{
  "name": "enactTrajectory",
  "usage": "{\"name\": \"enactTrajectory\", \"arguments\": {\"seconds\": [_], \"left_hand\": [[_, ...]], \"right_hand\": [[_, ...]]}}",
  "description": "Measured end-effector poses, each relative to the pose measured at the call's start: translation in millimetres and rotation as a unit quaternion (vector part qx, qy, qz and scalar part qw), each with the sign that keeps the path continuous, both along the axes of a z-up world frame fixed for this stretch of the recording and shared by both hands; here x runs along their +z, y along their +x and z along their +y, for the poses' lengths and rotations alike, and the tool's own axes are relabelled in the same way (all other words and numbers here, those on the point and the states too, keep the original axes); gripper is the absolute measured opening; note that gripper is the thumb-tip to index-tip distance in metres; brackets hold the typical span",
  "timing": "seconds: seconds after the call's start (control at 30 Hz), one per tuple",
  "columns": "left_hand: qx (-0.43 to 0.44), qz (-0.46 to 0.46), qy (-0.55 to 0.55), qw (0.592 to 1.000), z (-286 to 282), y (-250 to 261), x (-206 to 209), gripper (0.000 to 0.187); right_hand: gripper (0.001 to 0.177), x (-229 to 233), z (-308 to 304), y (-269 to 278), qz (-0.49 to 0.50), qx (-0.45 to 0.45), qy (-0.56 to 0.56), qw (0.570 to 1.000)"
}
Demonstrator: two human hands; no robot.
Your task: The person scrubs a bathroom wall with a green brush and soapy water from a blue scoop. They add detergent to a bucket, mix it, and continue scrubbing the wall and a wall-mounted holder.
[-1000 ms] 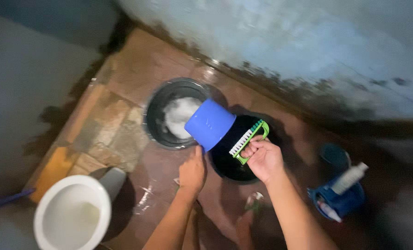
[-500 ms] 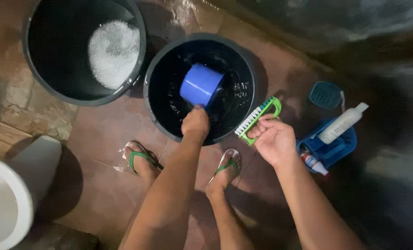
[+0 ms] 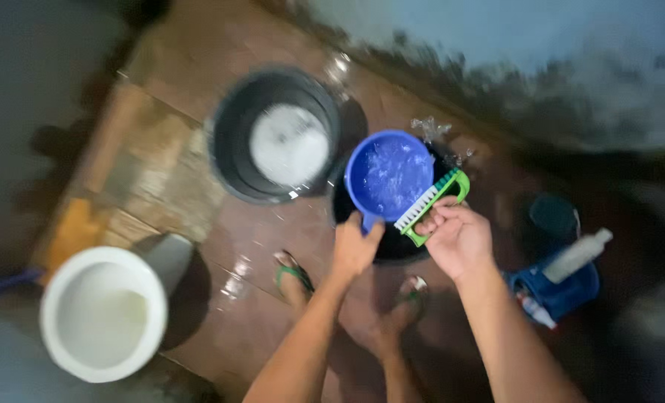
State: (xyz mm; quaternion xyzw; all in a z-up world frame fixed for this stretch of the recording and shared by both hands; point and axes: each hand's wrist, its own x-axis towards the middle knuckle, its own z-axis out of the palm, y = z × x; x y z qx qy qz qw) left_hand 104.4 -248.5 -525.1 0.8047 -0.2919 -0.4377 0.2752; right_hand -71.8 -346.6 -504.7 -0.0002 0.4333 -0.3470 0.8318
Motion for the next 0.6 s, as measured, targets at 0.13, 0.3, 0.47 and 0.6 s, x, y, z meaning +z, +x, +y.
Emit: {"name": "enactTrajectory", "arguments": {"seconds": [0.13, 0.3, 0.47, 0.6], "left_hand": [[-0.040, -0.062, 0.087, 0.993, 16, 74, 89, 0.047], [-0.078, -0.161, 0.186, 0.966, 23, 169, 135, 0.044], [-0.069, -0.288, 0.133, 0.946, 33, 261, 126, 0.036], [-0.097, -0.339, 0.111, 0.929, 46, 302, 125, 0.024]], "right_hand": [[0.004, 53, -7, 78, -0.030, 0.000, 0.008, 1.000], [0.019, 92, -15, 179, -0.017, 0.033, 0.012, 0.999], [0.028, 111, -28, 261, 0.043, 0.090, -0.023, 0.995], [0.030, 122, -33, 306, 0.087, 0.141, -0.048, 0.985]]}}
